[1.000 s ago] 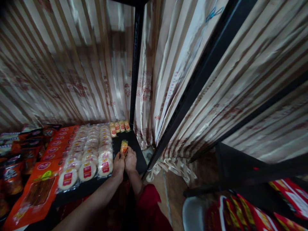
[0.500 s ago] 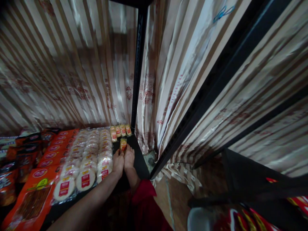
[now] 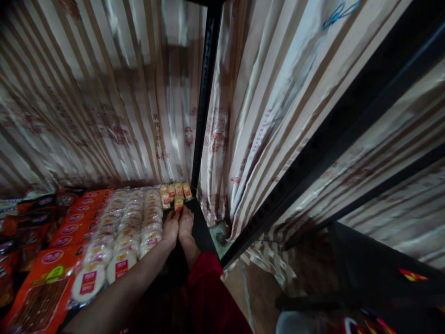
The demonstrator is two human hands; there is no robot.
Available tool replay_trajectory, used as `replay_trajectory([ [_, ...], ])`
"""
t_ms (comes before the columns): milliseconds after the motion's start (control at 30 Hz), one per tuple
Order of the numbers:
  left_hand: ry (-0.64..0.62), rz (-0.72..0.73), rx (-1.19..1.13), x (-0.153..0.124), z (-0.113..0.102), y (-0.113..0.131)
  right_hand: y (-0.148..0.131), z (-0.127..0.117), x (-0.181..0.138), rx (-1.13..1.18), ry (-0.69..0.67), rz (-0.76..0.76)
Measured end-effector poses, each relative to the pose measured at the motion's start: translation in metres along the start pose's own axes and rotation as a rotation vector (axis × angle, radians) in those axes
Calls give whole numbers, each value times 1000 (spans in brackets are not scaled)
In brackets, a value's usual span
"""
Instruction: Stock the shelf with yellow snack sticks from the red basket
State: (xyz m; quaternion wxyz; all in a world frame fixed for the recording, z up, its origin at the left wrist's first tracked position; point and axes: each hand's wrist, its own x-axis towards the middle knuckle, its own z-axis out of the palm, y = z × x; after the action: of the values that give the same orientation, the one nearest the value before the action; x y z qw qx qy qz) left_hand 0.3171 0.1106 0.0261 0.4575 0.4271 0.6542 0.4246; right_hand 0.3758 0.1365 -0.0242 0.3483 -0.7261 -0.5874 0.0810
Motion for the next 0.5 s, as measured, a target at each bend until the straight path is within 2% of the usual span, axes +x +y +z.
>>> replay_trajectory([
  [233,-2,2,27,11,1,2,-1,10,10,11,-11,38],
  [400,13,-6,51,20,1,-4,2,14,15,108,23,10],
  [500,16,29,70,22,1,-3,0,14,15,160,21,58],
])
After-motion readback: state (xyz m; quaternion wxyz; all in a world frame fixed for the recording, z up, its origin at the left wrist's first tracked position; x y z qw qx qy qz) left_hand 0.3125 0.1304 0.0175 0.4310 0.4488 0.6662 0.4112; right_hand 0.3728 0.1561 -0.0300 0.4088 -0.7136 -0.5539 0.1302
